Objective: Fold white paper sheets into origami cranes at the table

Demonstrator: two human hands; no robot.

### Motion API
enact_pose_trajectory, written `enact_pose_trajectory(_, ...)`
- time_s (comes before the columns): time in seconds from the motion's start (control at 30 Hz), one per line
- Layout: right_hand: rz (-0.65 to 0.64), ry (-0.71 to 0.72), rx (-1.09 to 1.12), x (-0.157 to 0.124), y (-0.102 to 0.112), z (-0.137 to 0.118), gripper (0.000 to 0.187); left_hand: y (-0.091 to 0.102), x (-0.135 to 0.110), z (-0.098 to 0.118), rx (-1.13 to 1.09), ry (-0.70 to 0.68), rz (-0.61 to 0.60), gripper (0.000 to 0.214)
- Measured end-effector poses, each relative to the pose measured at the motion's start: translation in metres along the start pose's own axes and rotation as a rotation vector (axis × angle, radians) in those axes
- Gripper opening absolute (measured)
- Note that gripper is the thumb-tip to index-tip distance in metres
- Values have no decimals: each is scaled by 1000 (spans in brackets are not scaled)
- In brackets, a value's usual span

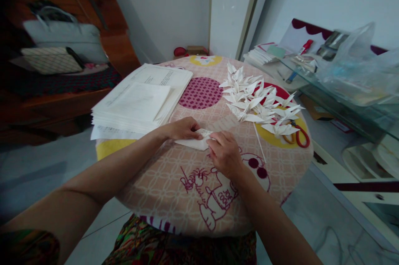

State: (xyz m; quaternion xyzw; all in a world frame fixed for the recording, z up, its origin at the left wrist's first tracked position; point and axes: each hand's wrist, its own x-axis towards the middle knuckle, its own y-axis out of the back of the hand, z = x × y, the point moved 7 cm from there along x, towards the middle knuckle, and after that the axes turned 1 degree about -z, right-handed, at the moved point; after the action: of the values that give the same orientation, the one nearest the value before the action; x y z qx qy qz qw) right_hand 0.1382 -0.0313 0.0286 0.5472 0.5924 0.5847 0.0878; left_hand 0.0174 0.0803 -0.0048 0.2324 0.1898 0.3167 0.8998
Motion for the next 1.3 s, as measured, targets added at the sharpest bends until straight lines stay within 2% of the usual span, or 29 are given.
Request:
enact_pose_trajectory(0.17, -131, 30, 33, -3, -15, 2, 29, -1, 11, 9, 289, -63, 3, 31)
enact_pose_trajectory(0.3, -197, 4, 73, -2, -21, 8, 27, 6, 4, 10, 482, -90, 179, 22)
enact_pose_trajectory(0.4, -217, 1, 104, -2, -23, 11, 23, 3, -12, 20, 455, -266, 272, 25)
enact_pose_trajectory(0.53, -220, 15, 116, -2, -23, 13, 19, -13, -26, 22, 348, -392, 173, 17)
enact_pose_trajectory(0.77, -226, 34, 86, -2, -23, 10, 20, -21, -39, 21, 360, -442, 128, 17)
enact_pose_trajectory(0.93, -259, 57, 10, -1, -24, 7, 22, -23, -49, 19, 371, -410, 180, 25)
enact_pose_trajectory(1.07, -261, 79, -57, -2, -26, 4, 24, -25, -51, 19, 398, -412, 192, 23)
enact_pose_trajectory(1.3, -248, 150, -134, -4, -28, 0, 23, -26, -52, 22, 474, -486, 218, 19)
